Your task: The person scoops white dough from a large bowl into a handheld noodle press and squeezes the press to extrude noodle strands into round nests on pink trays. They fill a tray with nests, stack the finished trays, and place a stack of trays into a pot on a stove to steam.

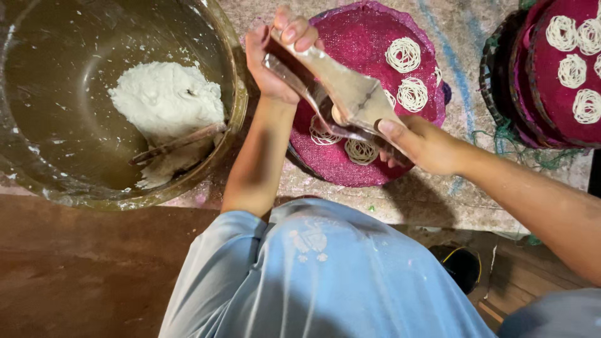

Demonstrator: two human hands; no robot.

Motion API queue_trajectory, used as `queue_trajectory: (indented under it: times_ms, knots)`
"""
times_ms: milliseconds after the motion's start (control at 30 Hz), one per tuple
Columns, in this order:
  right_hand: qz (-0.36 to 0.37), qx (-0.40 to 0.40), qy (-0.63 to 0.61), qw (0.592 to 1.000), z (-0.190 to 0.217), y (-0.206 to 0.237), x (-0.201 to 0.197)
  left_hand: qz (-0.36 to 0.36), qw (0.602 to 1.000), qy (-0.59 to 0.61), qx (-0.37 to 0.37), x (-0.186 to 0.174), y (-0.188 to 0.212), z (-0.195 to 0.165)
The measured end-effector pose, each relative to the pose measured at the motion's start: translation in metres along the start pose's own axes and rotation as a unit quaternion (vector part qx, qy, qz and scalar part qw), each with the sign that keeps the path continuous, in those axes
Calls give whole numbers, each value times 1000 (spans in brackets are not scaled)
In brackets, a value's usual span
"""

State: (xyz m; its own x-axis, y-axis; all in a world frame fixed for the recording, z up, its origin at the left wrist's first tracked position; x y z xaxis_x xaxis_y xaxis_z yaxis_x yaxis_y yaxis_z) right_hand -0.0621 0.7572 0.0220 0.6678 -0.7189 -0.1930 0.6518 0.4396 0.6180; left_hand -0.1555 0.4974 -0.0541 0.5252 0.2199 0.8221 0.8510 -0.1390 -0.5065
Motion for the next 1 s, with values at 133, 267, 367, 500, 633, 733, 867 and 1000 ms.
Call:
queue_trajectory:
  times_ms: [133,267,367,500,633,733,867,1000]
  knots:
    - [10,38,31,999,-6,6,-11,-30,999,-8,21,5,9,18]
    - [-45,24,46,998,-10,0,-26,-38,999,-6,3,0,-5,24]
    - [-21,-15,-16,1000,-16,-6,-26,-74,990,-89,-86,-6,-6,13]
    - [23,-63,-74,995,-30,-3,-31,-288,781,-376,-407,-15,38,13]
    - [-3,-79,-83,993,-46,-5,-34,-180,731,-401,-522,-20,75,27]
    - [-38,-108,-91,989,-56,-13,-30,-139,765,-445,-444,-22,89,26]
    - [-63,-135,-76,986,-66,-18,-39,-41,684,-663,-302,2,106,10]
    - [-36,-147,-104,983,-71,-16,-52,-6,448,-872,-196,27,99,-11]
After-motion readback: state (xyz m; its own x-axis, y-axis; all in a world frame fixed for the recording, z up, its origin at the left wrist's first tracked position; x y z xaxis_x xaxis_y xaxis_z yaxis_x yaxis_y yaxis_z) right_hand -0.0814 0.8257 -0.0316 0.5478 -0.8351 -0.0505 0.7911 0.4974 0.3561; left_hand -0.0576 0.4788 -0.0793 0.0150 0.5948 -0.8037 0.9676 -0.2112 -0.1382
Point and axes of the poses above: each hand's wrist, its own y-axis away from the middle knuckle, its own x-axis out of the palm, z = x × y, the point moved 2 cm from there along -y, towards the middle knuckle, and after that the axes turned 14 degrees about -y, right-handed, at the moved point
